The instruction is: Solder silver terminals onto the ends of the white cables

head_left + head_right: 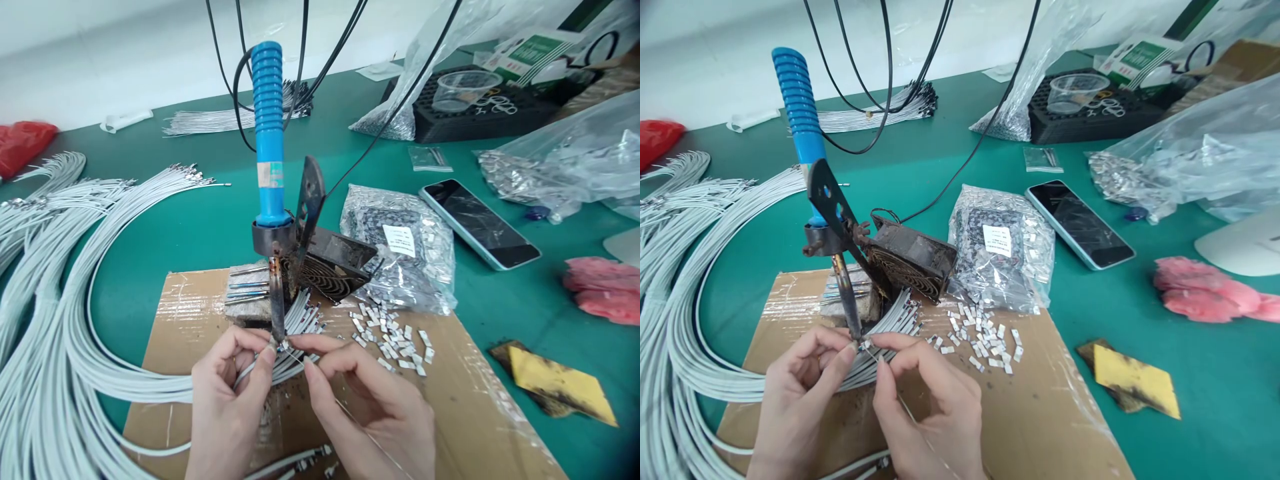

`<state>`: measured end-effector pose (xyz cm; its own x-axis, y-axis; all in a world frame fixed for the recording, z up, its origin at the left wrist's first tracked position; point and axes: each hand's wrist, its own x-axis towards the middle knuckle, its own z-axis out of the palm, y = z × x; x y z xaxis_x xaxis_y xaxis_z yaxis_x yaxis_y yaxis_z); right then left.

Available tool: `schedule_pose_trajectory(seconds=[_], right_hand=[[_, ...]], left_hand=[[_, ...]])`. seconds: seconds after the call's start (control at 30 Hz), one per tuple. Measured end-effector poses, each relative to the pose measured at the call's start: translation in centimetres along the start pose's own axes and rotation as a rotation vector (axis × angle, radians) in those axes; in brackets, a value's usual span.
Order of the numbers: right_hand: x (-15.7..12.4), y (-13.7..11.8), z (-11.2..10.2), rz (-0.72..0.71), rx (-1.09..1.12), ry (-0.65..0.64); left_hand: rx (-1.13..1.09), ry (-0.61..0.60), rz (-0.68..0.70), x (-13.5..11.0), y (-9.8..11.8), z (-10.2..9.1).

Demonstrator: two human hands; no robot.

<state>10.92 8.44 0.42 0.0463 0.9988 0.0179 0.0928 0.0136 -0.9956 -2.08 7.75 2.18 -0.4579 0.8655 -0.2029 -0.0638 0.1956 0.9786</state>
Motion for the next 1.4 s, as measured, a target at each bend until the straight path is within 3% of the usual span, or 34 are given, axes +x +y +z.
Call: schedule_pose_trajectory(seconds=[0.13,0.6,0.83,0.97,1.13,1.4], right_hand=[[-0.1,0.1,0.1,0.051,0.012,-0.011],[0.0,-0.1,0.1,-0.006,-0.012,-0.033],[0.2,0.5,-0.4,-0.027,0.013,-0.066],[0.6,1.0,-1.2,-0.044,-0.091,-0.003],[0.5,0.9,-1.8,-0.129,-0.222,-0.188],[-0.4,0.6,-1.8,-0.05,-0.078,-0.226]], left_hand=[[-0.032,0.036,-0.02,0.0,0.1,0.2],[-0.078,0.053,-0.05,0.0,0.3,0.5],[-0.082,0.001,-0.067,-0.2,0.0,0.2],[-0.081,-0.036,-0.084,-1.1,-0.5,-0.1],[-0.009,-0.09,-0.118,-2.7,-1.7,-0.8],[0.073,-0.156,-0.138,-4.4,-3.1,-1.8]])
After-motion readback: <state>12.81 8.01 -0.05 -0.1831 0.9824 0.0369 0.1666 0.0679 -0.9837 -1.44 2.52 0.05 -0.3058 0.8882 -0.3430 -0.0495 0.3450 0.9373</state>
